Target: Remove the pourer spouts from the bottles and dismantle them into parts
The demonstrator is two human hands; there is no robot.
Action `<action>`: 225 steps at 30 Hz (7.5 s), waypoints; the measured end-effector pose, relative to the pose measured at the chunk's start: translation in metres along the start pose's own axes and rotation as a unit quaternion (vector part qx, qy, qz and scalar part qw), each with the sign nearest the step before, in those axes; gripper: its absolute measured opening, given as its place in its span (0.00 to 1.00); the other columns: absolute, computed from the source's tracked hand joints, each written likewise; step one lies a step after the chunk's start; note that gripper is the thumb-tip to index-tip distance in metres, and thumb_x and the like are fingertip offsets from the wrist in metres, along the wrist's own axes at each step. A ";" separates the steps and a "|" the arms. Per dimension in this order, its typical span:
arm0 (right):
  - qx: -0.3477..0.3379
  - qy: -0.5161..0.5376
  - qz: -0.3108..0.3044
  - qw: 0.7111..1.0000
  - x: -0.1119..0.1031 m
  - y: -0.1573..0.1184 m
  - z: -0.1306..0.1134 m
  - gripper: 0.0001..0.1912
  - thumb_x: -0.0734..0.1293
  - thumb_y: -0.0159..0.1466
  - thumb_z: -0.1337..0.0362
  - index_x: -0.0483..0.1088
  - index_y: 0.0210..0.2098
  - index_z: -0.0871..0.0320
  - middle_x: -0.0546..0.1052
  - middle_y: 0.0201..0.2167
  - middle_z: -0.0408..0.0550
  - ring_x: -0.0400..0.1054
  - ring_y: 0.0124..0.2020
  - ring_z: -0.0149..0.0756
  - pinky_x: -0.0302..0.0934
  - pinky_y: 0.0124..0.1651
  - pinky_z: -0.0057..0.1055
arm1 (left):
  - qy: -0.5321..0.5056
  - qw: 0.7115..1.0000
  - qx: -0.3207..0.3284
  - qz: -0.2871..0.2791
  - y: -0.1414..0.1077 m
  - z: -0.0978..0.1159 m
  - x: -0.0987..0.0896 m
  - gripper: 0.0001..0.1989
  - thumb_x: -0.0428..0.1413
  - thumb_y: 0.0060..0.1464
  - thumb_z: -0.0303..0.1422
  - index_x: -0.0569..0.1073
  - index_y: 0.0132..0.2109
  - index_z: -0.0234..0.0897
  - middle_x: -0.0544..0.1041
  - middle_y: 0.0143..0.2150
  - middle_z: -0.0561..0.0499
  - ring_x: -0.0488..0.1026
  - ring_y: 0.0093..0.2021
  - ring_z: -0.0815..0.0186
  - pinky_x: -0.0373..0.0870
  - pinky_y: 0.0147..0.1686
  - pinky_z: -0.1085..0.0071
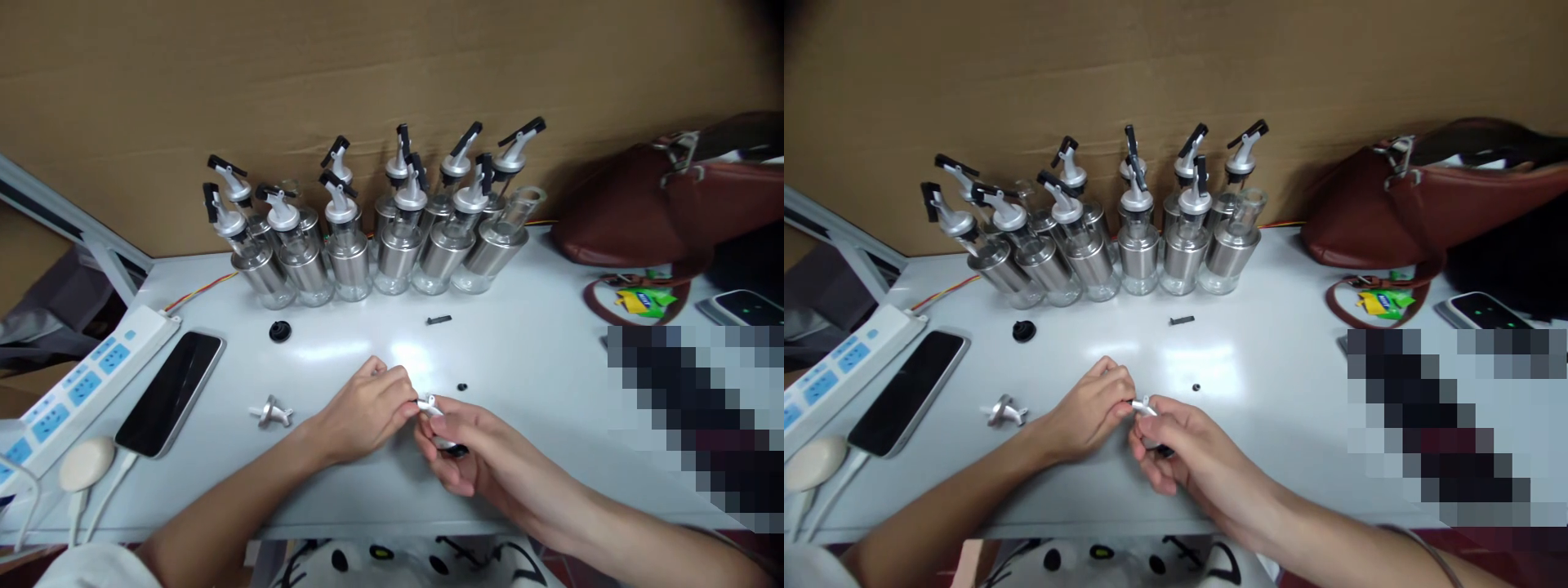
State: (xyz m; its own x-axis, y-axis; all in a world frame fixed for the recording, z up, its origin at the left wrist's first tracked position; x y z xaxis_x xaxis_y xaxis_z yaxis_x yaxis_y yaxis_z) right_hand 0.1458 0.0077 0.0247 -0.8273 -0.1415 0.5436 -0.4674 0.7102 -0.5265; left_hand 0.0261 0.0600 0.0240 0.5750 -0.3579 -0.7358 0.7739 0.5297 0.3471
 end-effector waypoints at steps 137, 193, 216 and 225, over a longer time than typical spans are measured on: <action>0.023 -0.030 -0.187 0.982 -0.002 0.028 -0.008 0.28 0.64 0.62 0.46 0.51 0.19 0.57 0.49 0.11 0.30 0.38 0.12 0.18 0.30 0.15 0.22 | 0.087 0.985 0.081 0.128 -0.006 -0.005 -0.020 0.14 0.35 0.65 0.37 0.60 0.34 0.40 0.61 0.21 0.56 0.55 0.20 0.68 0.58 0.26 0.70; -0.192 -0.504 -0.048 0.841 -0.001 0.011 -0.031 0.16 0.54 0.70 0.58 0.59 0.28 0.57 0.64 0.23 0.39 0.55 0.23 0.27 0.50 0.28 0.25 | 0.175 0.971 0.046 0.153 0.002 0.005 -0.029 0.22 0.34 0.64 0.32 0.62 0.25 0.36 0.59 0.18 0.59 0.52 0.20 0.71 0.51 0.31 0.66; -0.602 -0.744 0.124 0.264 0.004 -0.019 -0.050 0.11 0.61 0.66 0.73 0.72 0.41 0.54 0.79 0.28 0.42 0.68 0.34 0.33 0.53 0.33 0.34 | 0.046 0.983 -0.061 0.167 0.002 0.007 -0.028 0.23 0.30 0.68 0.38 0.49 0.23 0.40 0.52 0.16 0.59 0.48 0.19 0.70 0.55 0.26 0.68; -0.543 -0.686 0.110 0.472 0.007 -0.014 -0.056 0.09 0.59 0.68 0.67 0.70 0.38 0.61 0.72 0.20 0.41 0.63 0.23 0.30 0.46 0.34 0.35 | 0.064 0.983 -0.004 0.173 0.000 0.005 -0.033 0.21 0.34 0.67 0.37 0.59 0.28 0.39 0.64 0.18 0.59 0.52 0.18 0.71 0.57 0.31 0.67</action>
State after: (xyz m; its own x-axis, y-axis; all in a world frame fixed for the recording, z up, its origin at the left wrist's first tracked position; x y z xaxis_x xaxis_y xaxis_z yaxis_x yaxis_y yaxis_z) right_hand 0.1637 0.0355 0.0728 -0.5898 0.2342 -0.7728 -0.5036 0.6415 0.5787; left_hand 0.0086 0.0673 0.0511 0.7641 -0.0556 -0.6426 0.5361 0.6088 0.5848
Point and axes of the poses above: each hand's wrist, its own y-axis towards the middle knuckle, its own x-axis out of the palm, z = x × y, the point moved 4 cm from there along y, towards the middle knuckle
